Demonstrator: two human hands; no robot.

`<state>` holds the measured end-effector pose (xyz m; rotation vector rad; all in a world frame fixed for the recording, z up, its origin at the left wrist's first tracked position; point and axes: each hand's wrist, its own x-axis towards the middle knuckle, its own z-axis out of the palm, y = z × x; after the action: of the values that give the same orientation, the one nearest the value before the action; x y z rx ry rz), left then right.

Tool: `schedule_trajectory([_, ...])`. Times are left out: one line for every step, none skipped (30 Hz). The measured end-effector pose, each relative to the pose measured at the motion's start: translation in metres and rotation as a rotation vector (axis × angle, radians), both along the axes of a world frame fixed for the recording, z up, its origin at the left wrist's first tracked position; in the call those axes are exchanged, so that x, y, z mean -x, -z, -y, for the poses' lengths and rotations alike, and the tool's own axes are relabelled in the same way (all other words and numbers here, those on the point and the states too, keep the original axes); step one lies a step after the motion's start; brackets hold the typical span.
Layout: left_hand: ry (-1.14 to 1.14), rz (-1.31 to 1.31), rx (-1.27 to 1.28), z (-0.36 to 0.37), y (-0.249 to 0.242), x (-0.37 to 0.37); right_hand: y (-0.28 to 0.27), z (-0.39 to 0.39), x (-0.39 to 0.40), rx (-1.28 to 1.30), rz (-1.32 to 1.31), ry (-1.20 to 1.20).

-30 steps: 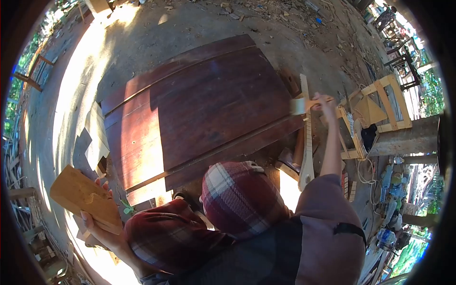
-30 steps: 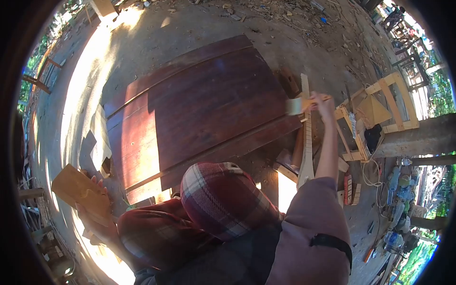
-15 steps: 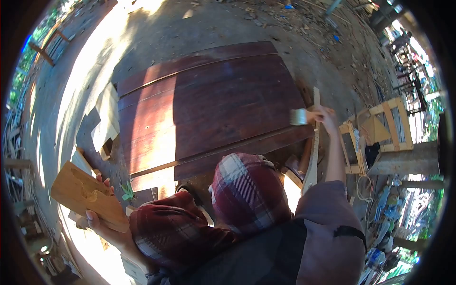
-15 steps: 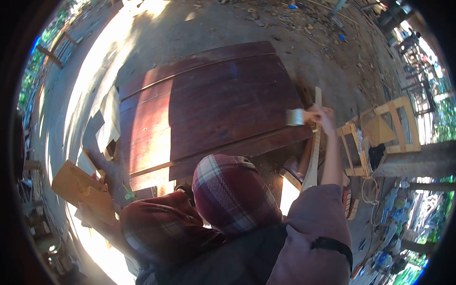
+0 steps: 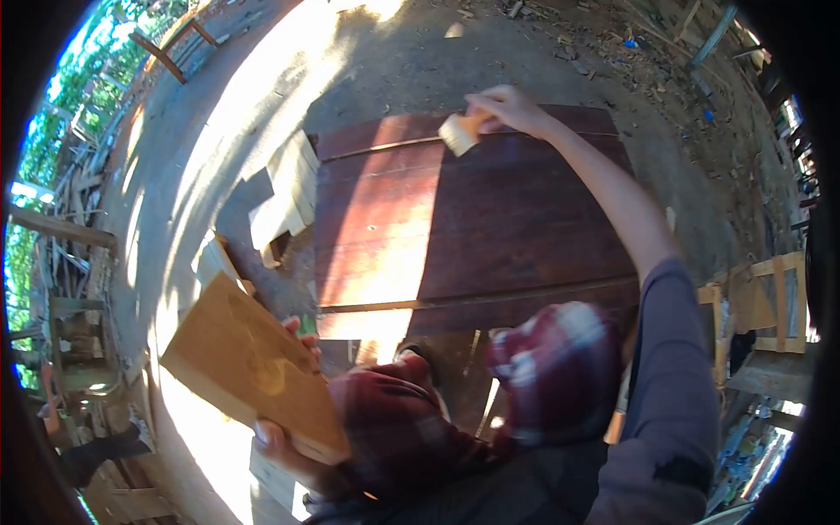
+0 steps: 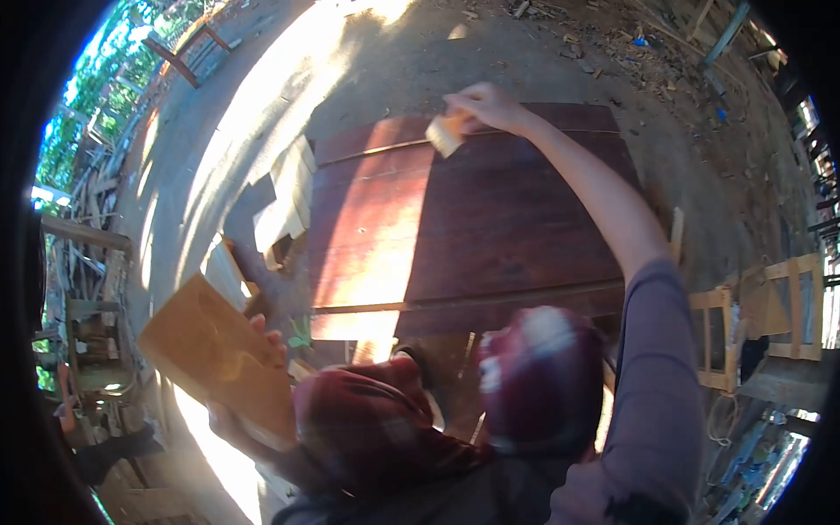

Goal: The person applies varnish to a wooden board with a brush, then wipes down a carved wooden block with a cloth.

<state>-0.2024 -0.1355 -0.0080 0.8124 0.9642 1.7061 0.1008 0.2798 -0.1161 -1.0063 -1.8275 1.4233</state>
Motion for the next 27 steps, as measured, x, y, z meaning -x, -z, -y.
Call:
schedule_trajectory([0.053, 0.045, -0.006, 0.001, 0.001, 0.007, -0.006, -0.019, 0.040, -0.082, 0.145, -0.078])
schedule_trajectory([0.087, -0.003, 0.025, 0.002, -0.003, 0.012, -0.024, -0.031, 0.078, -0.136, 0.410, -0.140])
schedule_trajectory([0.047, 0.003, 0.053, 0.000, -0.005, 0.013, -0.034, -0.048, 0.114, -0.373, 0.492, -0.236])
schedule_trajectory([0.007, 0.010, 0.080, -0.004, -0.009, 0.012, -0.039, -0.060, 0.147, -0.407, 0.445, -0.214])
schedule_trajectory([-0.105, 0.071, 0.100, -0.009, -0.016, -0.006, -0.042, -0.069, 0.178, -0.440, 0.402, -0.192])
schedule_trajectory([-0.218, 0.136, 0.116, -0.015, -0.019, -0.021, -0.040, -0.071, 0.208, -0.276, 0.229, -0.084])
schedule_trajectory([-0.268, 0.225, 0.075, -0.020, -0.017, -0.026, -0.034, -0.070, 0.234, -0.114, 0.059, 0.022])
schedule_trajectory([-0.238, 0.263, 0.020, -0.026, -0.015, -0.031, -0.020, -0.070, 0.253, -0.096, -0.006, 0.023])
schedule_trajectory([-0.224, 0.284, 0.009, -0.035, -0.013, -0.035, 0.001, -0.068, 0.271, -0.073, -0.072, 0.023])
schedule_trajectory([-0.216, 0.290, 0.026, -0.040, -0.010, -0.034, 0.021, -0.069, 0.284, -0.045, -0.139, 0.025])
schedule_trajectory([-0.212, 0.289, 0.047, -0.044, -0.008, -0.032, 0.039, -0.073, 0.293, 0.000, -0.175, 0.054])
schedule_trajectory([-0.205, 0.283, 0.073, -0.048, -0.004, -0.029, 0.056, -0.074, 0.302, 0.047, -0.214, 0.084])
schedule_trajectory([-0.201, 0.280, 0.092, -0.051, -0.001, -0.025, 0.073, -0.076, 0.308, 0.093, -0.250, 0.117])
schedule_trajectory([-0.196, 0.274, 0.104, -0.055, 0.002, -0.022, 0.085, -0.076, 0.312, 0.090, -0.224, 0.115])
schedule_trajectory([-0.194, 0.271, 0.114, -0.057, 0.005, -0.017, 0.096, -0.075, 0.316, 0.082, -0.198, 0.111])
schedule_trajectory([-0.187, 0.264, 0.122, -0.058, 0.007, -0.011, 0.106, -0.075, 0.318, 0.074, -0.172, 0.114])
schedule_trajectory([-0.180, 0.255, 0.131, -0.057, 0.010, -0.005, 0.113, -0.078, 0.320, -0.102, 0.002, 0.143])
schedule_trajectory([-0.172, 0.249, 0.141, -0.056, 0.013, 0.001, 0.118, -0.085, 0.317, -0.150, 0.010, 0.209])
schedule_trajectory([-0.164, 0.248, 0.147, -0.053, 0.016, 0.008, 0.124, -0.093, 0.312, -0.202, 0.025, 0.275])
schedule_trajectory([-0.150, 0.242, 0.149, -0.052, 0.021, 0.015, 0.127, -0.102, 0.302, -0.258, 0.043, 0.336])
schedule_trajectory([-0.138, 0.243, 0.154, -0.049, 0.026, 0.022, 0.121, -0.112, 0.281, -0.356, 0.092, 0.384])
schedule_trajectory([-0.123, 0.241, 0.156, -0.048, 0.031, 0.028, 0.114, -0.122, 0.253, -0.353, 0.140, 0.385])
schedule_trajectory([-0.107, 0.241, 0.159, -0.042, 0.036, 0.034, 0.107, -0.128, 0.216, -0.349, 0.189, 0.388])
schedule_trajectory([-0.085, 0.242, 0.155, -0.041, 0.041, 0.039, 0.107, -0.142, 0.175, -0.395, 0.352, 0.419])
schedule_trajectory([-0.069, 0.242, 0.157, -0.036, 0.046, 0.044, 0.107, -0.156, 0.134, -0.437, 0.516, 0.445])
schedule_trajectory([-0.050, 0.240, 0.156, -0.034, 0.049, 0.049, 0.093, -0.152, 0.087, -0.236, 0.500, 0.483])
schedule_trajectory([-0.041, 0.241, 0.151, -0.031, 0.052, 0.052, 0.084, -0.142, 0.042, -0.234, 0.483, 0.568])
